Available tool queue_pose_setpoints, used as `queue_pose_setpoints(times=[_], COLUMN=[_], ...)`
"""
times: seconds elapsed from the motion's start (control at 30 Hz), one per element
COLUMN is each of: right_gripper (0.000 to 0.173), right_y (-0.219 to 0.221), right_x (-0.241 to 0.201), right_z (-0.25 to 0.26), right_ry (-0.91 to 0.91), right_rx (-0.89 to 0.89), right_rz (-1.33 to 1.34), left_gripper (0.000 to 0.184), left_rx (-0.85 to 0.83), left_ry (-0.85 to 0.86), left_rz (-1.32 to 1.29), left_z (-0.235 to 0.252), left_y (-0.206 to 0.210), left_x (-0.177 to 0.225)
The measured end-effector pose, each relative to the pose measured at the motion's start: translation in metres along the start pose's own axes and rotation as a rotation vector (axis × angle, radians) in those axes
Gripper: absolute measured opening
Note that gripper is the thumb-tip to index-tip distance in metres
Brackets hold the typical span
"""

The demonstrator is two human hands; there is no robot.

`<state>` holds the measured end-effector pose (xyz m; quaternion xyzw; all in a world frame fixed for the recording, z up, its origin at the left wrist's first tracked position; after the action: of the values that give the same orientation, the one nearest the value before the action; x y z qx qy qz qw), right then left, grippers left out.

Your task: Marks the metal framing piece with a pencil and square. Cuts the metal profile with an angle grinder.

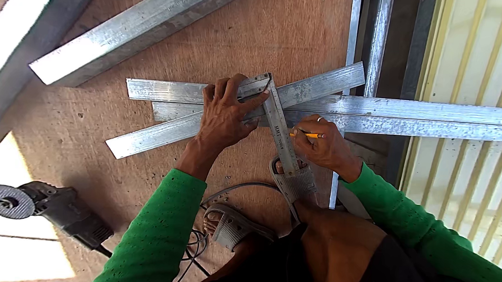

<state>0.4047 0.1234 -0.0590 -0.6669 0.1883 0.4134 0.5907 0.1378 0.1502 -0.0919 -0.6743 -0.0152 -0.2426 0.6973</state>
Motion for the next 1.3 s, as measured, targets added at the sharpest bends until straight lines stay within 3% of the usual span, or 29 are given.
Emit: queue_pose_setpoints(times=[0.13, 0.23, 0.3, 0.37, 0.43, 0.47, 0.6, 0.8, 0.93, 1.1, 1.17, 1.23, 1.3], right_gripper=[0.027, 0.039, 0.038, 0.039, 0.039, 0.040, 0.041, 0.040, 0.038, 0.035, 0.033, 0.030, 0.028], right_y=[0.010, 0.028, 0.028, 0.018, -0.002, -0.014, -0.056, -0.069, -0.061, -0.056, -0.057, -0.062, -0.065], right_x=[-0.016, -0.019, -0.022, -0.022, -0.010, -0.002, 0.016, 0.023, 0.021, 0.013, 0.009, 0.003, -0.005], right_z=[-0.006, -0.003, -0.004, -0.008, -0.011, -0.011, -0.012, -0.009, -0.010, -0.003, 0.003, 0.013, 0.027], right_ry=[0.257, 0.584, 0.657, 0.607, 0.534, 0.508, 0.494, 0.403, 0.313, 0.182, 0.143, 0.064, -0.077], right_rx=[-0.114, -0.221, -0.167, -0.005, 0.139, 0.198, 0.413, 0.600, 0.540, 0.352, 0.269, 0.172, 0.087], right_rz=[-0.095, 0.077, 0.251, 0.265, 0.243, 0.244, 0.231, 0.184, 0.092, 0.087, 0.118, 0.170, 0.221], left_gripper=[0.055, 0.058, 0.080, 0.111, 0.122, 0.117, 0.064, 0.050, 0.051, 0.052, 0.062, 0.067, 0.067], left_rx=[-0.008, 0.062, 0.136, 0.191, 0.165, 0.122, 0.041, 0.249, 0.306, 0.347, 0.378, 0.416, 0.352], left_ry=[-0.012, 0.005, -0.040, -0.135, -0.196, -0.193, -0.079, -0.069, -0.117, -0.177, -0.229, -0.264, -0.285], left_rz=[-0.007, -0.020, -0.043, -0.034, 0.023, 0.065, 0.089, 0.104, 0.140, -0.027, -0.246, -0.635, -1.020], left_z=[-0.002, -0.004, -0.011, -0.017, -0.022, -0.023, -0.023, -0.018, -0.021, -0.036, -0.034, -0.024, -0.010], left_y=[-0.001, 0.002, -0.002, -0.005, -0.003, -0.001, 0.006, 0.003, 0.009, 0.025, 0.014, -0.015, -0.053], left_x=[-0.001, -0.003, -0.003, -0.004, -0.006, -0.009, -0.016, -0.014, -0.011, 0.004, -0.001, -0.005, -0.006])
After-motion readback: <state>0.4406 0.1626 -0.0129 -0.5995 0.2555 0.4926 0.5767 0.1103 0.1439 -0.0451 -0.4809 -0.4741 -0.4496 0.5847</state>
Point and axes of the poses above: each hand's wrist, its own z-axis towards the middle knuckle, its own y-axis out of the palm, x = y × z, the point moved 1 cm from there along z, towards the middle knuckle, and after that the axes turned 13 degrees about x, right-handed, at the moved point
